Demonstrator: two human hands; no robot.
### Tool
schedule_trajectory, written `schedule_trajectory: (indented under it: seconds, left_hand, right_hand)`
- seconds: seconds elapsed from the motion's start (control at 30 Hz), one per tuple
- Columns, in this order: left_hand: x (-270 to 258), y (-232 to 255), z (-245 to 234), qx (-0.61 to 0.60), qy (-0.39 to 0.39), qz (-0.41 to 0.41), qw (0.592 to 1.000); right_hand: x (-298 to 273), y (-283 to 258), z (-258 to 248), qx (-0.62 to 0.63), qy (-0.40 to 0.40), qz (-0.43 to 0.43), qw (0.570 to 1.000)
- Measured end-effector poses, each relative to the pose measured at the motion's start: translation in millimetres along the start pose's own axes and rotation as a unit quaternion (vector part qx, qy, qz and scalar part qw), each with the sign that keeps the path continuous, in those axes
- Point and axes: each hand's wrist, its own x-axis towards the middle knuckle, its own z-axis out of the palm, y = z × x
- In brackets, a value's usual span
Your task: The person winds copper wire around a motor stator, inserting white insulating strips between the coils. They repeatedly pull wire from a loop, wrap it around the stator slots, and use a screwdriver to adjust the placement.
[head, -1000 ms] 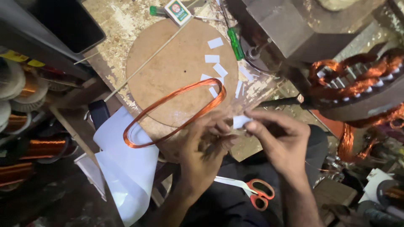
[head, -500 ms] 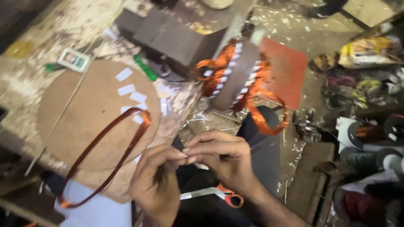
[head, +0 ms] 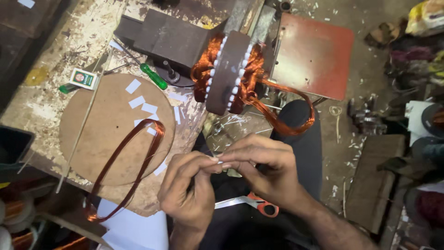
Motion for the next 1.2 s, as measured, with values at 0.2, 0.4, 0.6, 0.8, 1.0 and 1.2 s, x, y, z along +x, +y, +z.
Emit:
schedule_trajectory:
  seconds: [0.2, 0.4, 0.6, 0.8, 1.0, 1.2]
  left_hand:
    - [32, -10, -11, -0.051, -0.045, 0.035, 0.997]
    - [106, -59, -1, -0.040, 0.032, -0.016, 0.999]
    - [138, -72, 19, -0.051, -0.095, 0.038, 0.993]
    - [148, -79, 26, -0.165, -0.211, -0.002, 0.963]
    - [147, -82, 29, -0.195, -0.217, -0.006, 0.956]
    - [137, -85, 32, -0.134, -0.180, 0.024, 0.974]
  right_hand:
    - [11, -5, -42, -0.181, 0.061, -0.153, 0.969]
    - [50, 13, -68, -0.272, 0.120, -0.143, 0.944]
    - [61, 24, -70, -0.283, 0.080, -0.149, 0.944]
    - [62, 17, -71, -0.298, 0.061, -0.131, 0.943]
    - [78, 26, -74, -0.229, 0.053, -0.142, 0.962]
    - [65, 36, -78, -0.131, 0.069, -0.053, 0.988]
